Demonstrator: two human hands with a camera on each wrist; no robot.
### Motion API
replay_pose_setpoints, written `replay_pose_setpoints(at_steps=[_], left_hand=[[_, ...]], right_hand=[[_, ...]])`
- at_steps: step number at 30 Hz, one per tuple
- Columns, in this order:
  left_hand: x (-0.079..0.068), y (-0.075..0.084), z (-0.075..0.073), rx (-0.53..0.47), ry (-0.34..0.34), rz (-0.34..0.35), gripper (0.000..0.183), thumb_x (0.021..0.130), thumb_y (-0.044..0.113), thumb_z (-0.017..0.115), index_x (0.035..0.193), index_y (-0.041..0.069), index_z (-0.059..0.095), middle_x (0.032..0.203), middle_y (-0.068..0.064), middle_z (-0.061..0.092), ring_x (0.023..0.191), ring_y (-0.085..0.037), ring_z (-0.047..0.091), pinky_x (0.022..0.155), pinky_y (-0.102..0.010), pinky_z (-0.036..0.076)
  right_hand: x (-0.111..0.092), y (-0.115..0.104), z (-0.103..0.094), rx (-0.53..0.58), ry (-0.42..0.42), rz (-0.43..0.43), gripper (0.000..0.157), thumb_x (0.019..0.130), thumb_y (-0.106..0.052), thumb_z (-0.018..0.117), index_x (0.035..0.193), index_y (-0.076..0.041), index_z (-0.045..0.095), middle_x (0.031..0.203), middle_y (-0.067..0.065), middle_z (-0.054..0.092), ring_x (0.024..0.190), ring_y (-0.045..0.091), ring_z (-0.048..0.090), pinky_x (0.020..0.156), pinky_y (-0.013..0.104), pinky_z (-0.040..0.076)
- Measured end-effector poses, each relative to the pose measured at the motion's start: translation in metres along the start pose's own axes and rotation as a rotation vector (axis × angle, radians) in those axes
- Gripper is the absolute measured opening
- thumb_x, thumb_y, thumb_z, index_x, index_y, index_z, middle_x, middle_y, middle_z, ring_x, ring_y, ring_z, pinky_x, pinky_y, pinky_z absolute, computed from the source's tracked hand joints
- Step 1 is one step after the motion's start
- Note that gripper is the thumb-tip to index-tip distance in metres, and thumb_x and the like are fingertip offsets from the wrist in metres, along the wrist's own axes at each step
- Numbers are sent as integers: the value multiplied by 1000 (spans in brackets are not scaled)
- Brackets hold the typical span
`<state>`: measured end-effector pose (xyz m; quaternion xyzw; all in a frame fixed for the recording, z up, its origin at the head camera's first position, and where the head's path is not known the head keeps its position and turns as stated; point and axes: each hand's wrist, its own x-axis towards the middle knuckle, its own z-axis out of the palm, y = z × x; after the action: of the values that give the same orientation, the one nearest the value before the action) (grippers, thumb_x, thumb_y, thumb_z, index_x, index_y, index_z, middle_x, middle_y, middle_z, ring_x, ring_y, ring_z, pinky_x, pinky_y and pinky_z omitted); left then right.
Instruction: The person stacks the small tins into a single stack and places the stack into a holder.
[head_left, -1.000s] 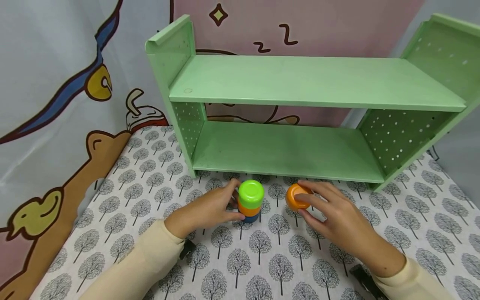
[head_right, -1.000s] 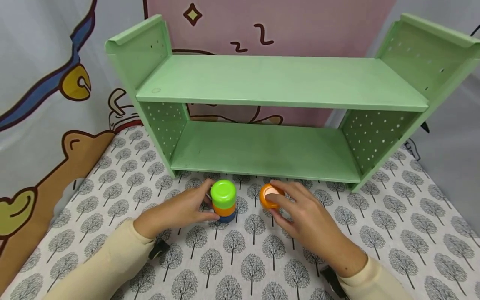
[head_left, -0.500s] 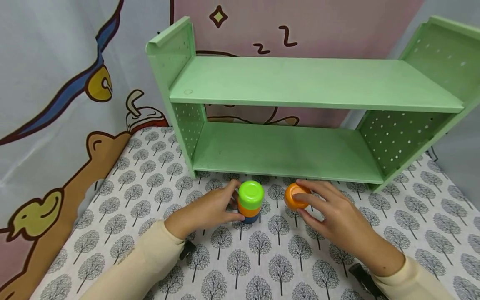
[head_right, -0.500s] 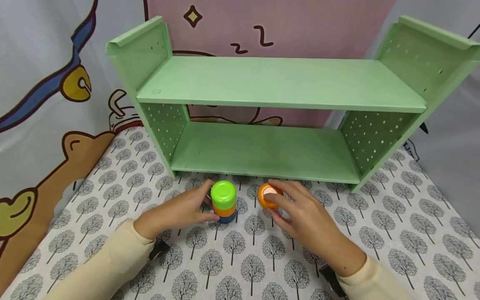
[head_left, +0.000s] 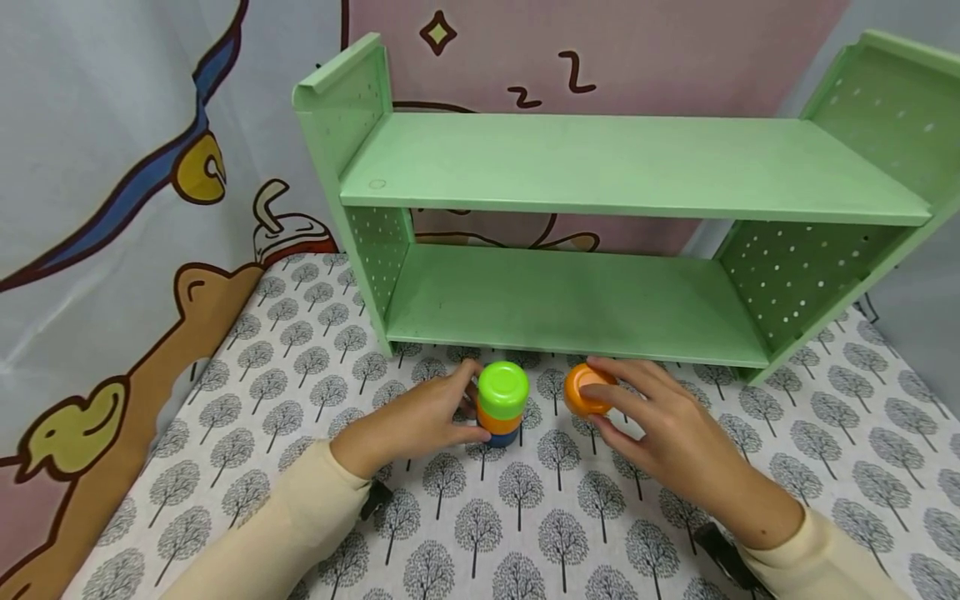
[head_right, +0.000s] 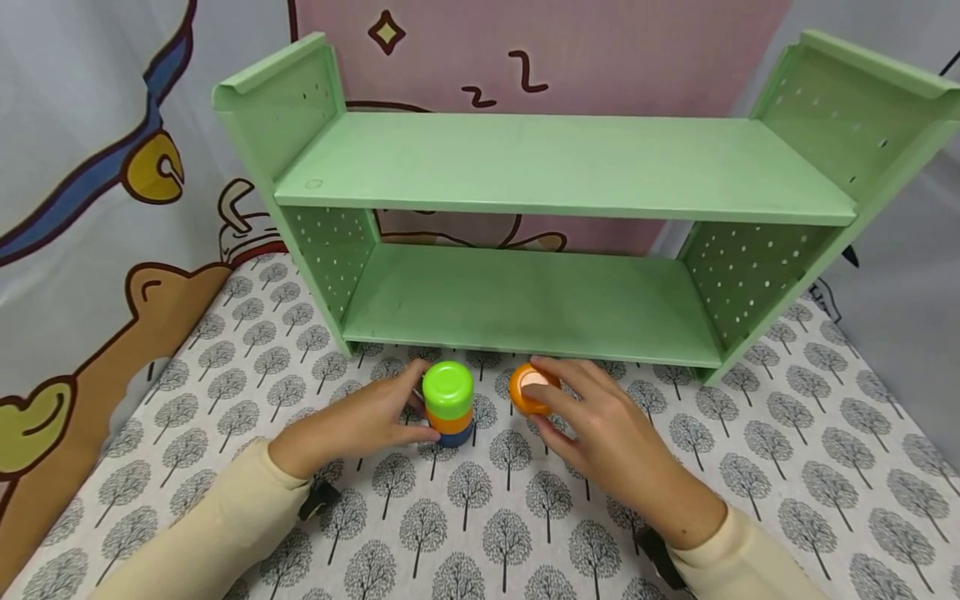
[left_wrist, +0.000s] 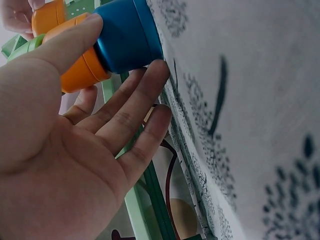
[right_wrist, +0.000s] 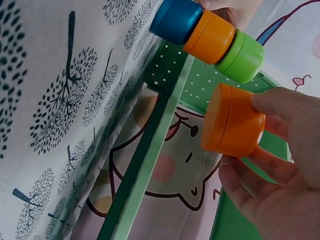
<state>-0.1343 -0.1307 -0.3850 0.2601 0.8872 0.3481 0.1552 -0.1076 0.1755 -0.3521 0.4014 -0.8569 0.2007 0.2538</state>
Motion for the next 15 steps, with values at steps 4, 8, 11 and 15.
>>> replay_pose_setpoints(at_steps=[4, 8, 11, 15], left_hand=[[1, 0, 0, 2, -3, 4, 67, 84, 23, 81, 136, 12, 39, 120, -6, 66, 104, -16, 68, 91, -29, 57], [1, 0, 0, 5, 0, 8, 67, 84, 24, 81, 136, 12, 39, 119, -6, 66, 103, -16, 68, 91, -29, 57], [1, 0, 0, 9, 4, 10, 67, 84, 23, 81, 136, 12, 40, 119, -6, 66, 103, -15, 68, 92, -30, 57], [0, 1, 1, 10, 6, 10, 67, 84, 23, 81, 135, 12, 39, 119, -6, 66, 103, -15, 68, 92, -30, 57]], right_hand=[[1, -1, 0, 12, 8, -2, 24, 95, -30, 62, 106, -13, 74, 130, 14, 65, 113, 32, 63, 80, 43, 62], [2, -2, 0, 14, 14, -9, 22, 96, -30, 63, 104, -12, 74, 129, 14, 65, 113, 32, 63, 81, 44, 62], [3, -3, 0, 9, 10, -9, 22, 95, -29, 64, 105, -13, 74, 130, 15, 65, 114, 33, 62, 82, 45, 62], [4, -5, -1, 14, 2, 0, 21, 92, -28, 67, 106, -13, 74, 131, 14, 65, 115, 33, 62, 83, 44, 62]])
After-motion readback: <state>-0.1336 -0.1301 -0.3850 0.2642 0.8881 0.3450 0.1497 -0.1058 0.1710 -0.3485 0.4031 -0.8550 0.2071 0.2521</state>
